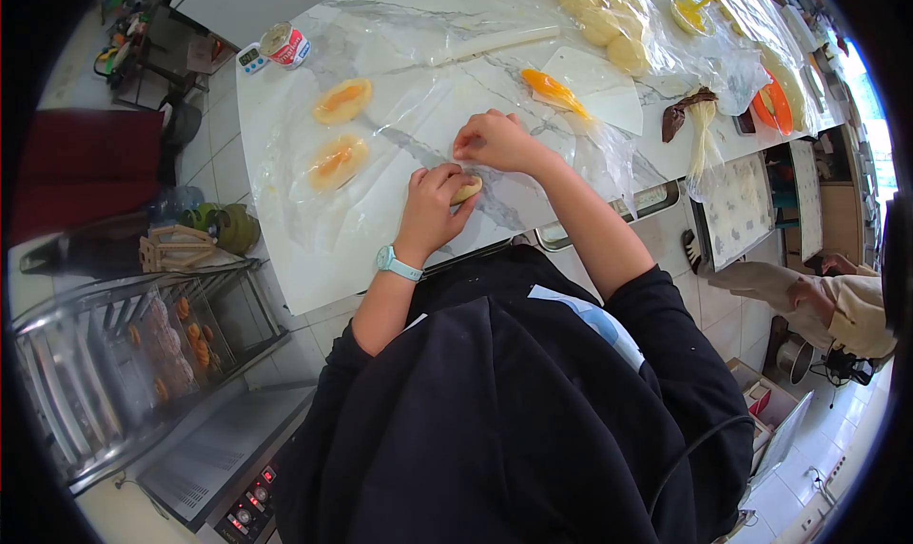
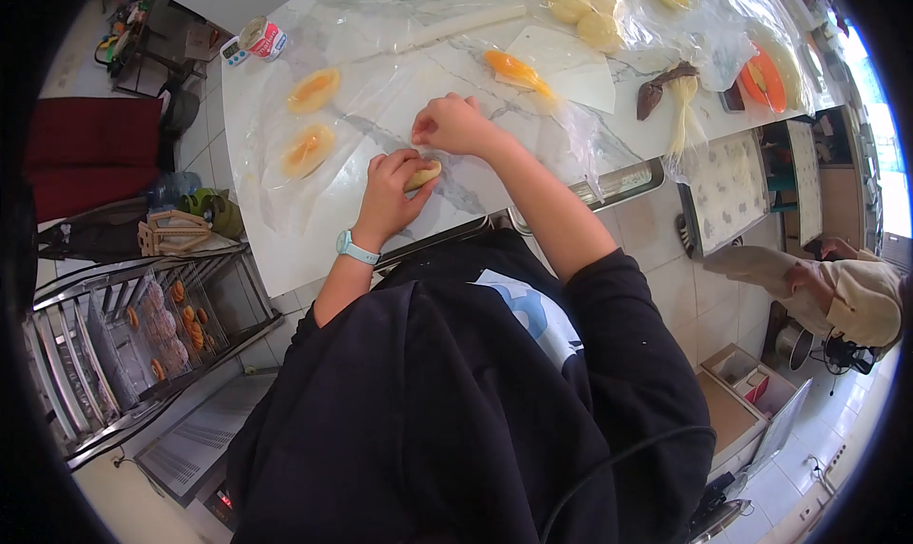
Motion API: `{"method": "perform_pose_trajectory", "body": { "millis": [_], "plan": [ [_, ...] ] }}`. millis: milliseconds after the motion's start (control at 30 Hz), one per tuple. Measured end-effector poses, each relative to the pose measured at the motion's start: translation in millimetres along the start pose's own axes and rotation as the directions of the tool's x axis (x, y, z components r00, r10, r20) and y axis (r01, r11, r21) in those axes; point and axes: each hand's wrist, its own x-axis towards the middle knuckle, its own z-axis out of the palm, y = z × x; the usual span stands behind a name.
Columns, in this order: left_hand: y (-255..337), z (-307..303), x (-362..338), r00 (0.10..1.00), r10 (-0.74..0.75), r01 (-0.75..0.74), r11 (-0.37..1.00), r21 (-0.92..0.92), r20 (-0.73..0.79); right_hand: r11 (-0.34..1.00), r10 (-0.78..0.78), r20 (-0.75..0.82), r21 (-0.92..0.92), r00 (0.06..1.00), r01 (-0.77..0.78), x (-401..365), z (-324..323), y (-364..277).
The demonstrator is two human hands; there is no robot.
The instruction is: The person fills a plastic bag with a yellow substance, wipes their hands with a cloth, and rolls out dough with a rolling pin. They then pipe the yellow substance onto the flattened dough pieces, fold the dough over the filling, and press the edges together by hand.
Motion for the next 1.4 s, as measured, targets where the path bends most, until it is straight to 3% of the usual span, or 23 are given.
{"method": "perform_pose_trajectory", "body": {
  "millis": [33,100,133,167,200,233,300,333,400,433,500,533,567,600,633,667,700,767,900,1000,1200,1367,1400],
  "plan": [
    [-1,0,-1,1.0,-0.002,0.001,0.999,0.034,0.02,1.0,-0.003,0.002,-0.003,1.0,0.003,0,6,4],
    [6,-6,0,0.999,-0.046,0.045,0.998,0.032,0.012,0.994,-0.025,-0.449,0.081,0.893,0.069,-5,24,18],
    [10,-10,0,0.996,-0.086,0.085,0.996,0.028,0.008,0.994,-0.032,-0.444,0.077,0.895,0.074,-11,31,22],
    [13,-15,1,0.996,-0.092,0.092,0.995,0.028,0.004,0.937,-0.153,-0.543,-0.346,0.825,-0.054,-22,38,23],
    [14,-20,0,0.992,-0.115,0.117,0.993,0.031,-0.046,0.698,-0.31,-0.571,-0.68,0.76,-0.226,-33,45,25],
    [15,-23,-2,0.986,-0.138,0.142,0.989,0.033,-0.095,0.697,-0.311,-0.565,-0.683,0.764,-0.221,-44,46,23],
    [8,-26,-12,0.979,-0.174,0.179,0.983,0.037,-0.109,0.333,-0.251,-0.325,-0.914,0.912,-0.234,-69,39,12],
    [4,-28,-14,0.972,-0.198,0.205,0.978,0.044,-0.123,0.327,-0.249,-0.325,-0.915,0.912,-0.237,-80,35,2],
    [0,-35,-20,0.969,-0.209,0.217,0.975,0.045,-0.131,0.168,0.047,0.052,-0.985,0.998,0.043,-95,24,-17],
    [-1,-38,-22,0.964,-0.228,0.237,0.97,0.049,-0.14,0.158,0.046,0.046,-0.987,0.998,0.039,-95,17,-19],
    [-3,-44,-29,0.959,-0.238,0.246,0.969,0.035,-0.155,0.434,0.098,0.216,-0.888,0.971,0.153,-97,7,-20],
    [-3,-45,-34,0.955,-0.251,0.258,0.966,0.02,-0.159,0.43,0.094,0.224,-0.888,0.97,0.164,-93,-8,-22],
    [-2,-47,-38,0.95,-0.263,0.269,0.963,0.018,-0.167,0.821,0.231,0.129,-0.557,0.964,-0.122,-85,-33,-24],
    [-1,-48,-42,0.948,-0.252,0.259,0.966,0.013,-0.195,0.92,0.392,0.119,-0.047,0.912,-0.39,-81,-50,-26],
    [-1,-48,-45,0.944,-0.241,0.25,0.968,0.011,-0.226,0.911,0.41,-0.07,-0.021,0.909,-0.412,-83,-56,-28],
    [-2,-46,-48,0.938,-0.257,0.266,0.964,0.01,-0.234,0.914,0.401,-0.059,-0.032,0.914,-0.403,-80,-50,-18],
    [-3,-42,-51,0.934,-0.254,0.256,0.966,-0.026,-0.25,0.974,0.217,-0.272,-0.009,0.938,-0.228,-75,-36,0],
    [-2,-38,-47,0.931,-0.255,0.249,0.967,-0.056,-0.262,0.99,-0.128,-0.563,-0.124,0.817,0.069,-66,-8,5],
    [-5,-26,-25,0.946,-0.247,0.218,0.964,-0.15,-0.211,0.886,-0.174,-0.552,0.274,0.816,0.374,-54,32,-21],
    [-8,-21,-16,0.96,-0.218,0.186,0.966,-0.179,-0.178,0.917,-0.227,-0.439,0.206,0.869,0.343,-49,33,-23],
    [-8,-15,-10,0.96,-0.205,0.18,0.973,-0.143,-0.19,0.915,-0.225,-0.519,0.179,0.825,0.362,-42,39,-27],
    [-7,-14,-7,0.96,-0.218,0.19,0.969,-0.161,-0.177,0.924,-0.26,-0.431,0.15,0.864,0.353,-42,40,-24],
    [-2,-16,-7,0.937,-0.299,0.237,0.924,-0.3,-0.182,0.928,-0.264,-0.458,0.12,0.849,0.354,-39,42,-21]
  ]
}}
